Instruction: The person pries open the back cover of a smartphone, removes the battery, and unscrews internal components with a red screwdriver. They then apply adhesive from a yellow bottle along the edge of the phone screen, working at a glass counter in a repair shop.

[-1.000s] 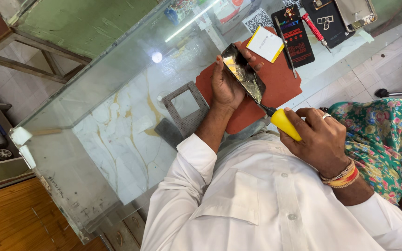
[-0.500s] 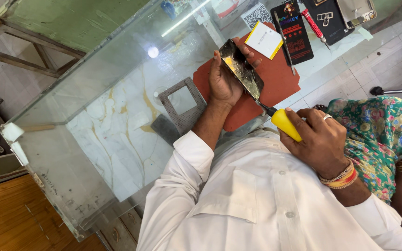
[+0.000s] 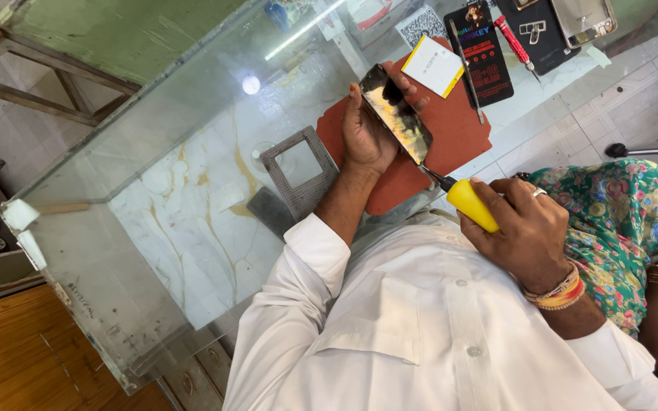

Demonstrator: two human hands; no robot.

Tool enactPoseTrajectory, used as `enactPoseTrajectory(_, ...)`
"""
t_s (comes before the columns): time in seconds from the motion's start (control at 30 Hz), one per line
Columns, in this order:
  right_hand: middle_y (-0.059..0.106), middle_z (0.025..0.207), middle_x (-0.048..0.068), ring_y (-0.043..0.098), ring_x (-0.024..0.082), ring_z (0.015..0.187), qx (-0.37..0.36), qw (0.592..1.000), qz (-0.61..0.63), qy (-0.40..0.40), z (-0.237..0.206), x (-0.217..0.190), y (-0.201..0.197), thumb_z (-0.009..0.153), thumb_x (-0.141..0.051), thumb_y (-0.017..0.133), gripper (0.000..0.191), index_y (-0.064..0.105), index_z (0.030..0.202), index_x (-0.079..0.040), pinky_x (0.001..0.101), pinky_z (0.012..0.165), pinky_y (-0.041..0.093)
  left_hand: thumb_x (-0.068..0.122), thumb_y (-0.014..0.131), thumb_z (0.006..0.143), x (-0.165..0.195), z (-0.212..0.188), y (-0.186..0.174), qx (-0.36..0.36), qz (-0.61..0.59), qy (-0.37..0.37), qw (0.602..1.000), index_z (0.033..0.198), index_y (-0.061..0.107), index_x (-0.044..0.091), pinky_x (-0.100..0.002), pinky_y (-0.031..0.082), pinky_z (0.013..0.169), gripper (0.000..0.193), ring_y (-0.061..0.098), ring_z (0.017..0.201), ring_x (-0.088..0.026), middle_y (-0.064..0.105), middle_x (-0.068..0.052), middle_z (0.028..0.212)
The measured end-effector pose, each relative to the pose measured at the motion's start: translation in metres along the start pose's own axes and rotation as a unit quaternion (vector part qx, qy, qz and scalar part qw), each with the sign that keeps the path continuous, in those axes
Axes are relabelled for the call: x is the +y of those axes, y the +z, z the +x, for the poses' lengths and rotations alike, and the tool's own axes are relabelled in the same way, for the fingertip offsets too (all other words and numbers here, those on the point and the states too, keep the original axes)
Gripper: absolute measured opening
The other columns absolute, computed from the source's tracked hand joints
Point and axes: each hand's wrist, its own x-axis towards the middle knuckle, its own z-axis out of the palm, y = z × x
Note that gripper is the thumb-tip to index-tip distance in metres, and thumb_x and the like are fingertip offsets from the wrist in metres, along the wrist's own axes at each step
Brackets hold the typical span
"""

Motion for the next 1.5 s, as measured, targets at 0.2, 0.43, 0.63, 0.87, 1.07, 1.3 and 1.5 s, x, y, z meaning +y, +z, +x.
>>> enactPoseTrajectory(0.2,0.07,0.103,0.011,0.066,0.026,0.082,0.045,0.992,0.108,0.045,0.022,-0.002,-0.006,0.08,-0.016,0.087,0.046,0.074,0.121,-0.001,0.0376,0.074,0.052,0.068,0.036,0.111,0.001,-0.001,0.015,-0.034,-0.012,-0.059,0.998,0.146,0.052,-0.004,-0.046,0.059,0.09,0.082,0.069,0.102,-0.029,0.068,-0.017,0.118)
enactPoseTrajectory(0.43,0.072,0.112,0.012,0.066,0.029,0.095,0.082,0.99,0.117,0.007,0.067,0.024,-0.004,0.082,-0.015,0.088,0.049,0.073,0.128,-0.003,0.0406,0.084,0.047,0.075,0.029,0.108,-0.002,-0.006,0.024,-0.017,0.008,-0.197,0.98,0.144,0.053,-0.007,-0.044,0.061,0.082,0.093,0.071,0.096,-0.029,0.069,-0.021,0.117)
enactPoseTrajectory(0.63,0.072,0.118,0.009,0.067,0.028,0.103,0.079,0.989,0.128,-0.007,0.091,0.04,0.0,0.082,-0.011,0.086,0.046,0.073,0.126,-0.007,0.0412,0.089,0.047,0.071,0.028,0.109,-0.003,-0.012,0.029,-0.043,-0.014,-0.238,0.97,0.139,0.054,-0.009,-0.048,0.062,0.084,0.089,0.072,0.094,-0.033,0.068,-0.026,0.116)
enactPoseTrajectory(0.87,0.071,0.121,0.009,0.065,0.031,0.11,0.063,0.99,0.122,-0.029,0.109,0.048,0.005,0.081,-0.006,0.083,0.046,0.071,0.126,-0.006,0.0443,0.098,0.048,0.071,0.028,0.113,-0.001,-0.011,0.028,-0.073,-0.061,-0.248,0.964,0.143,0.053,-0.008,-0.05,0.061,0.085,0.088,0.071,0.096,-0.035,0.067,-0.028,0.119)
enactPoseTrajectory(1.07,0.07,0.121,0.009,0.064,0.032,0.11,0.037,0.995,0.089,-0.033,0.121,0.049,0.007,0.075,0.0,0.079,0.052,0.072,0.126,-0.007,0.0447,0.095,0.049,0.07,0.025,0.111,0.001,-0.007,0.027,-0.068,-0.112,-0.27,0.954,0.146,0.051,-0.002,-0.055,0.059,0.089,0.084,0.071,0.099,-0.038,0.066,-0.029,0.121)
enactPoseTrajectory(1.3,0.07,0.121,0.008,0.064,0.031,0.109,0.015,0.996,0.082,-0.03,0.131,0.047,0.016,0.076,0.0,0.078,0.05,0.072,0.125,-0.008,0.0439,0.096,0.049,0.071,0.024,0.113,-0.002,-0.006,0.023,-0.056,-0.137,-0.267,0.952,0.148,0.05,-0.006,-0.057,0.058,0.09,0.088,0.071,0.1,-0.038,0.066,-0.029,0.121)
enactPoseTrajectory(1.5,0.07,0.12,0.007,0.064,0.031,0.111,0.013,0.996,0.081,-0.035,0.135,0.046,0.021,0.078,0.001,0.078,0.048,0.072,0.125,-0.007,0.0444,0.098,0.049,0.072,0.024,0.112,-0.004,-0.003,0.017,-0.042,-0.143,-0.275,0.95,0.146,0.05,-0.006,-0.058,0.058,0.09,0.089,0.071,0.099,-0.038,0.066,-0.029,0.121)
